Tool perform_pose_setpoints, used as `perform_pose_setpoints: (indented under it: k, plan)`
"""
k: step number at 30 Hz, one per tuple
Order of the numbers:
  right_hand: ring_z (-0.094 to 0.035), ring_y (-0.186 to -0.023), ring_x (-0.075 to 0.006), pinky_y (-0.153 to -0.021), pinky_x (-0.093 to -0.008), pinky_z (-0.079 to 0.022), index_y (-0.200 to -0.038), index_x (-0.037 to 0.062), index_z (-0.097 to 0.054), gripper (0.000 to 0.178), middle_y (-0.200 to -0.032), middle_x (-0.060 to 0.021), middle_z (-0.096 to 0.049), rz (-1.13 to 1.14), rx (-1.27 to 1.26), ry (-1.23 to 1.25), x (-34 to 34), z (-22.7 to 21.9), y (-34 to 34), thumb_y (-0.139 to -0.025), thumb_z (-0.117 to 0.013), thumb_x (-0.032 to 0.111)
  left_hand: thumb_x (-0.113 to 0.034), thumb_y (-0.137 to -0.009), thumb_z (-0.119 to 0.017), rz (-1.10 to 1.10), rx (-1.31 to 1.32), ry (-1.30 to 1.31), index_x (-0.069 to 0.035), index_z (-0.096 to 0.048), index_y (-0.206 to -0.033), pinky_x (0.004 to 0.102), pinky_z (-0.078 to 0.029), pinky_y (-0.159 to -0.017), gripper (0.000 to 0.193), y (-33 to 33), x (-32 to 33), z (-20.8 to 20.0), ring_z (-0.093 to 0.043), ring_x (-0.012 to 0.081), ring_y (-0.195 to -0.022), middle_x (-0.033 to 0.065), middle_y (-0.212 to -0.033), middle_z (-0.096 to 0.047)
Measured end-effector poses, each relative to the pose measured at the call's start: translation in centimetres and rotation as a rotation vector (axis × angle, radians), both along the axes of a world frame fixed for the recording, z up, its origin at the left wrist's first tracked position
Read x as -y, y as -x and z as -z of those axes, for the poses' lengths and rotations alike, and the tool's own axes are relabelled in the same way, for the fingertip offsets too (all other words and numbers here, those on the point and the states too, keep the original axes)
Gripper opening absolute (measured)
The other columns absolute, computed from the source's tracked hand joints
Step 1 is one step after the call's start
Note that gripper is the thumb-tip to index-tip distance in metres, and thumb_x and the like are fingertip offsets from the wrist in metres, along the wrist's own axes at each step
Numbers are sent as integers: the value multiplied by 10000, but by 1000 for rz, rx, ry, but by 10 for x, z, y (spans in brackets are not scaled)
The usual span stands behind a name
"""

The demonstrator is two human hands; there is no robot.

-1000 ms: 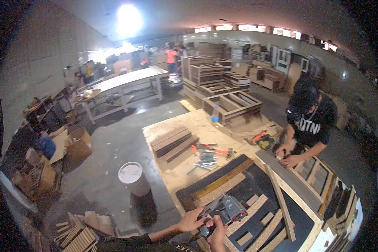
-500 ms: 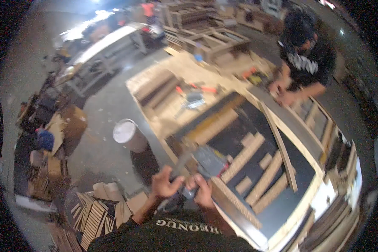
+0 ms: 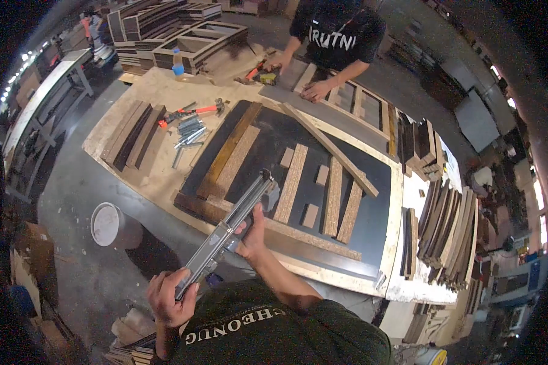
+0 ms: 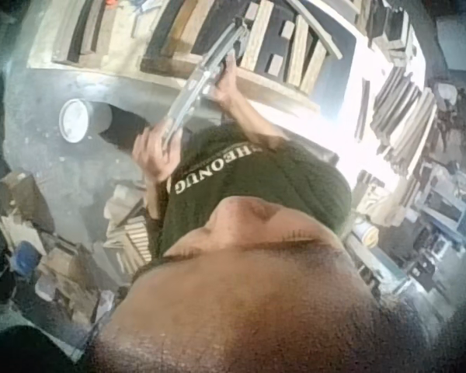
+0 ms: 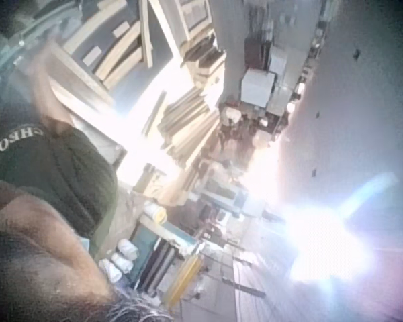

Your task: The person arranges wooden pieces onto a jig on the workbench and fastens them together using a pneumatic nail gun to assemble a wooden frame.

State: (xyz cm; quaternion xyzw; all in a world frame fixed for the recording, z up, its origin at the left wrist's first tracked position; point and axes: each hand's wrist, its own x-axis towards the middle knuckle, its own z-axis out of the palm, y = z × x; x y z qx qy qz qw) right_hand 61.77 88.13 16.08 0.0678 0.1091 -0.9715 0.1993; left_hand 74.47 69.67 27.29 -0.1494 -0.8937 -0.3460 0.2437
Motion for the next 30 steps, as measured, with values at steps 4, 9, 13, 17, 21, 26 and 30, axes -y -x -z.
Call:
perform_pose_setpoints:
  k: [4, 9, 13, 17, 21, 26, 30]
  plan:
    - [-308, -511, -85, -630, -275, -365, -704, 192, -388, 619, -581, 78, -303, -109, -37, 328, 39, 13, -4, -647, -611, 767, -194, -667, -732, 150, 76, -77, -47, -643, -972, 371, -407, -537, 349, -9, 38, 3, -537, 263, -584, 72, -739, -601]
    - [-298, -521, -98, -643, -308, -370, -714, 192, -391, 653, -584, 74, -286, -37, -31, 64, 67, 20, -8, -624, -573, 813, -337, -715, -661, 206, 300, -443, 5, -599, -1038, 338, -438, -712, 474, -10, 78, 20, -561, 244, -800, 143, -919, -589]
    - [-377, -489, -76, -462, -199, -322, -696, 182, -417, 513, -539, 77, -348, 8, 289, -265, 106, 1, -39, -797, -548, 668, -441, -911, -355, 20, 331, -518, 74, -322, -1357, 408, -353, -1033, 683, 16, 87, 41, -416, 298, -1263, 225, -1357, -412]
    - [-387, -491, -40, -456, -172, -328, -703, 176, -415, 443, -546, 85, -364, 35, 218, -240, 123, 2, -65, -892, -497, 567, -386, -957, -443, 303, 465, -1293, 0, -159, -1453, 401, -269, -1070, 690, 40, 58, 51, -338, 285, -1312, 208, -1419, -353]
    - [-397, -487, -46, -487, -177, -356, -704, 183, -433, 441, -526, 93, -351, 8, 228, -281, 123, 5, -60, -885, -500, 579, -467, -934, -478, 432, 680, -1182, 31, -164, -1442, 391, -294, -1051, 777, 44, 79, 55, -391, 275, -1267, 226, -1389, -378]
    - [-428, -518, -119, -591, -279, -414, -723, 147, -430, 427, -547, 36, -362, -32, 277, -69, 117, 4, -50, -912, -488, 525, -647, -896, -353, 208, 624, -1239, -34, -170, -1455, 388, -327, -1004, 850, 48, 104, 73, -399, 263, -1249, 182, -1388, -394]
    - [-439, -529, -151, -596, -310, -416, -742, 114, -433, 410, -564, -4, -387, -27, 76, -536, 116, 25, -48, -922, -496, 476, -743, -832, -323, 65, 602, -1166, -129, -84, -1487, 448, -243, -1039, 928, 76, 86, 70, -282, 293, -1343, 156, -1480, -249]
